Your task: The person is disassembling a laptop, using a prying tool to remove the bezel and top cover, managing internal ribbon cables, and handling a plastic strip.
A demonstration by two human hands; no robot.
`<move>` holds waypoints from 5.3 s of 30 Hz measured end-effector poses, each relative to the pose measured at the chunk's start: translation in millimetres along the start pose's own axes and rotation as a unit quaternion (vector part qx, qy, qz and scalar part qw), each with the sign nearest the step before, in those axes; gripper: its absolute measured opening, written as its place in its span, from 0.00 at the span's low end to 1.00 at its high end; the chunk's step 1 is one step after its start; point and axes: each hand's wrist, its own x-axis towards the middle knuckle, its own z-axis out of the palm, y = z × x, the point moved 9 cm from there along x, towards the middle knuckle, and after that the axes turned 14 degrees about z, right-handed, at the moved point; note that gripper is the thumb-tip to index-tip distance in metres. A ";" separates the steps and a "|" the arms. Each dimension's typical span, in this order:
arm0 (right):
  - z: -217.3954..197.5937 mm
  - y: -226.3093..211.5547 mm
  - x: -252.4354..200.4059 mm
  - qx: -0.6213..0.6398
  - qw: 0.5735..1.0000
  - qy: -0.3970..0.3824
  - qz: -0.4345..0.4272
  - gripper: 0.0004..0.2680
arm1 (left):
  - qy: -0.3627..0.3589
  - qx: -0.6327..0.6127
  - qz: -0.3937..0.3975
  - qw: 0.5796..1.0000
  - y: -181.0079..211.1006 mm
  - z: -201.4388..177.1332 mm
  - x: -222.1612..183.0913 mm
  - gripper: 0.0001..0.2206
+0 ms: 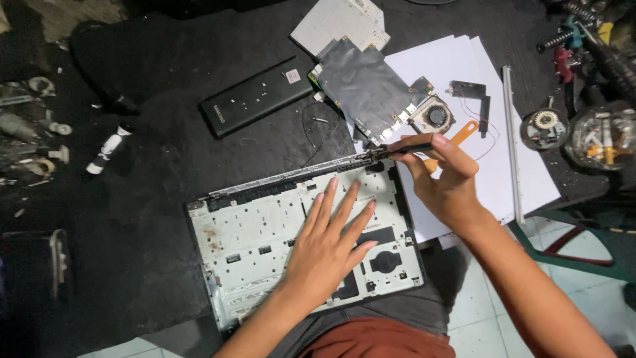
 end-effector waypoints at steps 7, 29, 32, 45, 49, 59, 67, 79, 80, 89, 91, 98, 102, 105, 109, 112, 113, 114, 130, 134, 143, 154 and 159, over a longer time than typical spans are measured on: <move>6.3 7.7 -1.0 -0.037 0.999 -0.027 0.008 0.29 | -0.006 -0.018 -0.002 1.000 -0.3 1.8 -1.2 0.33; 5.8 0.2 -1.7 -0.017 1.000 -0.020 0.006 0.26 | 0.019 -0.046 -0.013 0.999 0.4 0.6 -1.3 0.31; 7.9 16.2 -17.2 -0.029 1.000 0.010 -0.004 0.26 | 0.016 -0.103 -0.027 0.994 0.8 -8.5 2.6 0.29; 8.5 22.7 -10.4 -0.066 0.994 0.078 0.039 0.23 | 0.160 -0.042 -0.147 0.975 -200.3 -79.1 57.1 0.05; 10.9 29.0 -12.8 -0.061 0.994 0.077 0.043 0.25 | 0.130 -0.004 -0.226 0.965 -242.2 -52.4 57.9 0.08; 11.2 25.3 -12.2 -0.063 0.993 0.079 0.060 0.24 | 0.098 -0.013 -0.242 0.965 -237.8 -50.1 63.3 0.05; 8.8 17.1 -3.8 -0.065 0.993 0.071 0.064 0.23 | 0.073 -0.005 -0.233 0.970 -242.6 -40.1 69.7 0.03; -14.9 -2.7 -4.1 -0.038 0.990 0.122 0.051 0.28 | 0.285 -0.360 -0.180 0.870 -148.6 -100.0 44.4 0.03; -26.3 -14.8 -2.8 -0.064 0.986 0.142 0.055 0.30 | 0.319 -0.414 -0.157 0.838 -132.1 -104.6 35.8 0.03; -8.2 -106.4 -41.4 0.161 0.945 0.157 0.237 0.09 | 0.346 -0.470 -0.178 0.792 -22.8 -111.0 -39.5 0.06; 1.1 -125.1 -35.3 0.133 0.954 0.144 0.227 0.10 | 0.360 -0.456 -0.161 0.798 -14.7 -119.3 -47.4 0.10; 22.6 -131.8 -36.9 0.142 0.964 0.092 0.205 0.08 | 0.382 -0.379 -0.110 0.835 -5.5 -141.8 -63.9 0.18; 26.7 -135.4 -36.2 0.128 0.966 0.070 0.214 0.08 | 0.392 -0.362 -0.102 0.839 -5.6 -145.1 -67.5 0.19; 24.4 -135.5 -31.3 0.107 0.963 0.071 0.238 0.10 | 0.385 -0.345 -0.099 0.850 -5.9 -146.7 -68.0 0.17; 26.8 -145.7 -13.4 0.177 0.950 -0.096 0.239 0.20 | 0.354 -0.326 -0.107 0.870 -6.5 -140.7 -72.4 0.15; 41.5 -144.7 -17.3 0.347 0.869 -0.145 0.320 0.31 | 0.333 -0.337 -0.131 0.871 -11.6 -131.1 -78.0 0.13; 44.4 -140.2 -21.2 0.404 0.836 -0.105 0.358 0.31 | 0.327 -0.347 -0.141 0.867 -13.7 -127.2 -80.5 0.11; 48.3 -132.9 -31.3 0.409 0.833 -0.113 0.355 0.31 | 0.329 -0.340 -0.149 0.868 -15.0 -128.9 -82.5 0.11; 203.9 -109.8 76.6 0.224 0.966 -0.128 -0.020 0.30 | 0.106 -0.050 -0.244 0.963 -54.9 -60.9 -139.9 0.36; 228.1 -103.3 77.0 0.209 0.965 -0.158 -0.025 0.29 | 0.096 0.040 -0.238 0.966 -52.7 -69.7 -136.5 0.33; 246.8 -88.7 64.0 0.117 0.974 -0.192 -0.036 0.29 | 0.073 0.038 -0.256 0.963 -55.3 -62.4 -138.9 0.34; 255.0 -88.6 58.3 0.080 0.960 -0.269 -0.012 0.30 | 0.084 0.031 -0.255 0.963 -55.2 -59.3 -139.8 0.32; 251.4 -93.4 51.5 0.032 0.979 -0.163 -0.116 0.35 | 0.092 0.025 -0.251 0.963 -54.3 -58.1 -139.6 0.31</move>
